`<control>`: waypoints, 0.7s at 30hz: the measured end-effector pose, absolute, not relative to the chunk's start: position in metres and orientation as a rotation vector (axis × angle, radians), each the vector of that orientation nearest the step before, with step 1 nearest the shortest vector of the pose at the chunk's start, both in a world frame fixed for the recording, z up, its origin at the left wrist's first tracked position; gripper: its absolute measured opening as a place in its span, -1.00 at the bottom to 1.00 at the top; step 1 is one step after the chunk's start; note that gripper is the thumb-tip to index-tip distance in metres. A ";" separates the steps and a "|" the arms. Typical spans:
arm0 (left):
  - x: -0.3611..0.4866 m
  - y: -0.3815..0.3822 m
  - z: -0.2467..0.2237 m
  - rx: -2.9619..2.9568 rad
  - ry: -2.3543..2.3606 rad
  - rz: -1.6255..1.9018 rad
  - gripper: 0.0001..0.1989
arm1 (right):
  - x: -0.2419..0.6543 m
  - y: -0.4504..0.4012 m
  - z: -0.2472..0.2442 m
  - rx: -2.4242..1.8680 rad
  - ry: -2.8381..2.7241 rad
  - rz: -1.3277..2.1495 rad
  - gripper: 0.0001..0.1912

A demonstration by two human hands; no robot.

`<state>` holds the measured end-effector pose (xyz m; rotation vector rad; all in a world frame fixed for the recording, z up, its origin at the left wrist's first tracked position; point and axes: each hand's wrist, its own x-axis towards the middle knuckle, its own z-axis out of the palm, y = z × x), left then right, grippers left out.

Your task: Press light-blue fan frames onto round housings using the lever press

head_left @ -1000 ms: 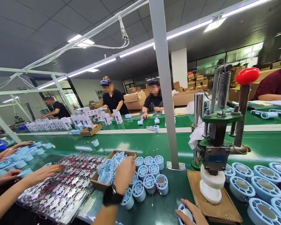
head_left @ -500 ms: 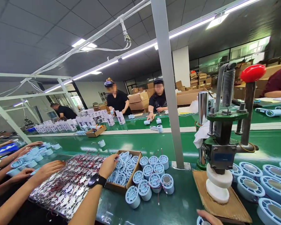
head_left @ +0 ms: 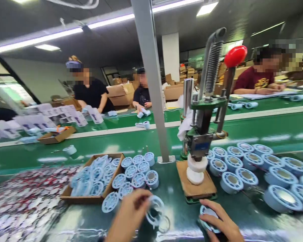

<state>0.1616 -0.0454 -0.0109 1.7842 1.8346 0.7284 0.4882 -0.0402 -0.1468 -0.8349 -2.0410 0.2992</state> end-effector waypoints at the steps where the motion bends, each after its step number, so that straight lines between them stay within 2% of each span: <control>1: 0.190 -0.049 -0.029 1.832 1.789 0.714 -0.76 | 0.487 -0.040 -0.143 -0.849 -2.044 0.285 -0.59; 3: 0.232 -0.050 -0.059 1.943 1.818 0.719 -0.75 | 0.485 -0.041 -0.138 -0.890 -2.043 0.287 -0.56; 6: 0.250 -0.046 -0.085 2.067 1.926 0.767 -0.72 | 0.485 -0.043 -0.135 -0.943 -2.042 0.331 -0.47; 13: 0.222 -0.048 -0.091 2.300 1.695 0.408 -0.45 | 0.494 -0.048 -0.134 -1.054 -1.880 0.308 -0.47; 16: 0.229 -0.050 -0.096 2.140 1.740 0.589 -0.41 | 0.485 -0.051 -0.136 -1.097 -1.884 0.298 -0.38; 19: 0.247 -0.053 -0.095 1.979 1.656 0.835 -0.23 | 0.464 -0.052 -0.141 -1.105 -1.895 0.412 -0.28; 21: 0.260 -0.054 -0.091 2.017 1.544 0.860 -0.16 | 0.448 -0.051 -0.144 -1.060 -1.897 0.463 -0.23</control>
